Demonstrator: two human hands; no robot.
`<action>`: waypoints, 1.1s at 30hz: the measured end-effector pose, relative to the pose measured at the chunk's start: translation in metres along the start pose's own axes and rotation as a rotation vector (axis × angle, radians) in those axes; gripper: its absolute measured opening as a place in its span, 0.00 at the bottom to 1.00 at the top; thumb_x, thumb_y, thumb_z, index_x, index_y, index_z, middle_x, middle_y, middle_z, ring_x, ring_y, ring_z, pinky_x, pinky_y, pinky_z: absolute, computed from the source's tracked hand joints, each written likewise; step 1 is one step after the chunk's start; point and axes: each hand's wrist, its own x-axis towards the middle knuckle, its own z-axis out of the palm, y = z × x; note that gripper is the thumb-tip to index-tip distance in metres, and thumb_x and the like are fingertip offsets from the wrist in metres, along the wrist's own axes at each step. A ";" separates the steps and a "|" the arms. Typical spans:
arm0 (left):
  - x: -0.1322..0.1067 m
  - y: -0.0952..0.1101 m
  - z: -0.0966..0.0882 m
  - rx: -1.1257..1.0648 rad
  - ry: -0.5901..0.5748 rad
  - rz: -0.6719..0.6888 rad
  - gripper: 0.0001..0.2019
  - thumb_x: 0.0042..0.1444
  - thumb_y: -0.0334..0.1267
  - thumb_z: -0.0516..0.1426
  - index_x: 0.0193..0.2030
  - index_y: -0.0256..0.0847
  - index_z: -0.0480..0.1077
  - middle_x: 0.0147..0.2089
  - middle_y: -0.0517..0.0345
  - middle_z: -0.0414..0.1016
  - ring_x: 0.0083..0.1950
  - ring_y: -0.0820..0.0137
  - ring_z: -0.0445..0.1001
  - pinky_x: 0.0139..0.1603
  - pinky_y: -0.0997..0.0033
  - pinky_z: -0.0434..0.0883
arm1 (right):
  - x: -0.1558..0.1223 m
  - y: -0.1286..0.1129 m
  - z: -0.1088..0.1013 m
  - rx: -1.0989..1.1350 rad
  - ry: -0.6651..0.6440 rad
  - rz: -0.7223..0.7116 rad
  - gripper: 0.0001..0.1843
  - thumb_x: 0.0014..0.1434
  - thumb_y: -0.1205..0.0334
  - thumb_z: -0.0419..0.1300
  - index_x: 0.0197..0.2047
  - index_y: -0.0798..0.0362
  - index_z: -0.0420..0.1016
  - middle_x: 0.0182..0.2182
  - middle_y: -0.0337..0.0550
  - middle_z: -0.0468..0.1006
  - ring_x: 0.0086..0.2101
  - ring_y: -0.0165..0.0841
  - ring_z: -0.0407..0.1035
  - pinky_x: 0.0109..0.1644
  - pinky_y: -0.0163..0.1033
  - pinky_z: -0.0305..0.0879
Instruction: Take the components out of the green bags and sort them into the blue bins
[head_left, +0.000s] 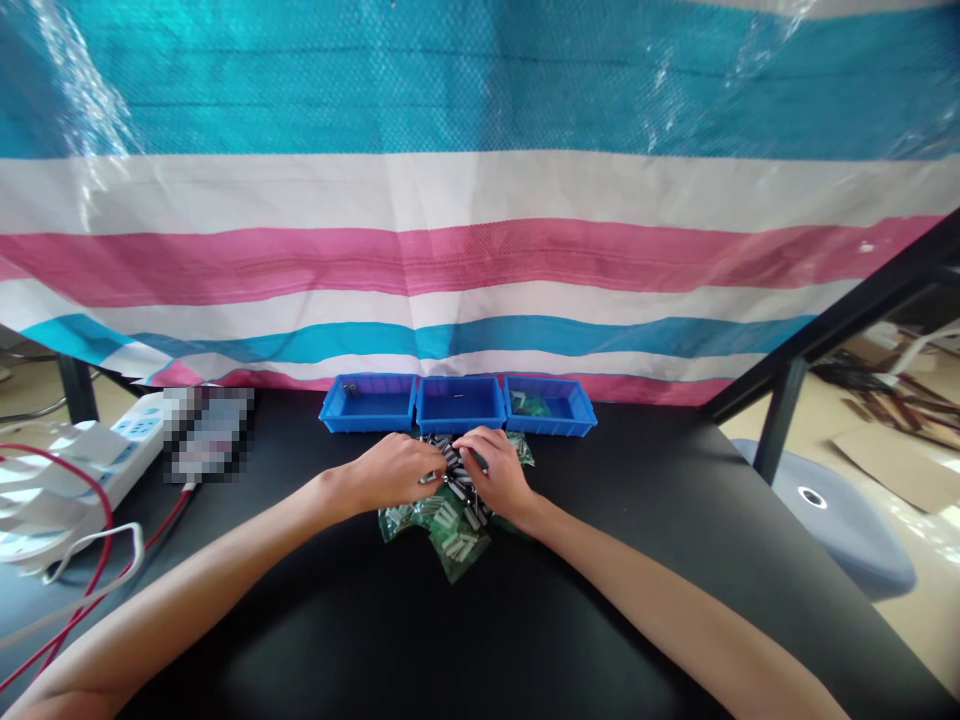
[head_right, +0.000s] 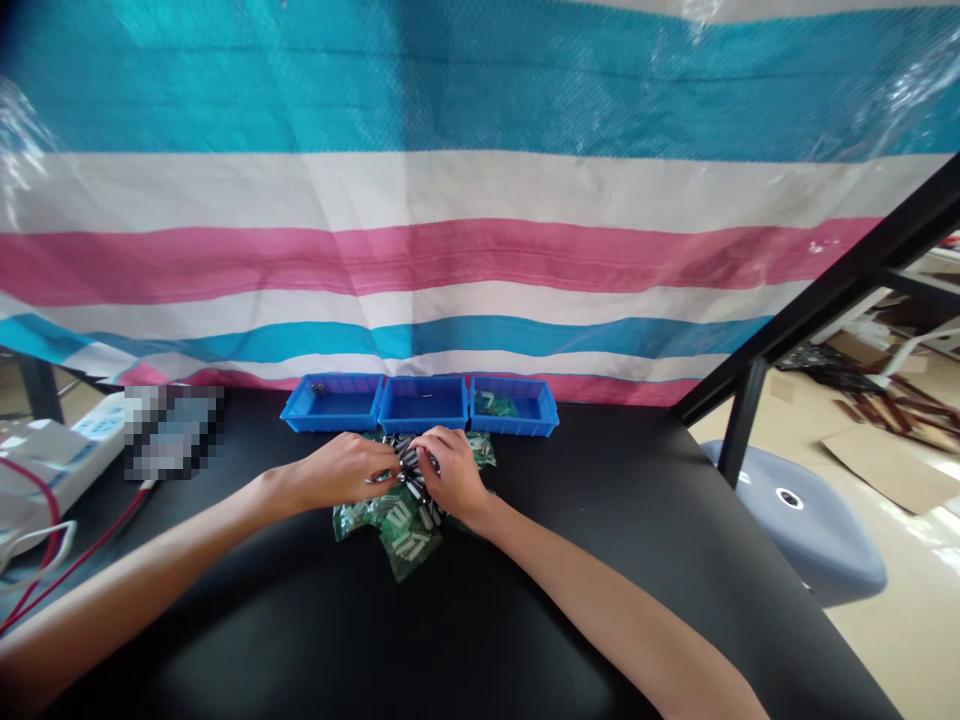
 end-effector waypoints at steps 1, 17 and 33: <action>0.000 -0.002 -0.001 -0.017 0.029 0.006 0.08 0.58 0.34 0.55 0.29 0.39 0.72 0.29 0.60 0.76 0.30 0.72 0.75 0.26 0.76 0.60 | 0.000 0.000 0.000 0.005 -0.002 -0.001 0.10 0.66 0.68 0.50 0.41 0.52 0.72 0.36 0.44 0.78 0.39 0.35 0.70 0.44 0.42 0.58; 0.006 -0.013 0.042 -0.494 0.739 -0.244 0.10 0.61 0.41 0.57 0.38 0.38 0.76 0.23 0.63 0.71 0.23 0.78 0.63 0.27 0.79 0.64 | 0.000 -0.002 0.000 0.020 0.052 0.044 0.08 0.66 0.65 0.53 0.42 0.52 0.73 0.36 0.45 0.77 0.38 0.36 0.70 0.45 0.43 0.61; 0.004 -0.010 0.069 -0.580 0.685 -0.282 0.10 0.62 0.43 0.55 0.41 0.38 0.73 0.30 0.60 0.75 0.27 0.77 0.70 0.31 0.79 0.68 | 0.001 -0.004 -0.002 -0.016 0.042 0.083 0.10 0.68 0.63 0.51 0.36 0.51 0.71 0.32 0.42 0.77 0.35 0.35 0.70 0.45 0.42 0.59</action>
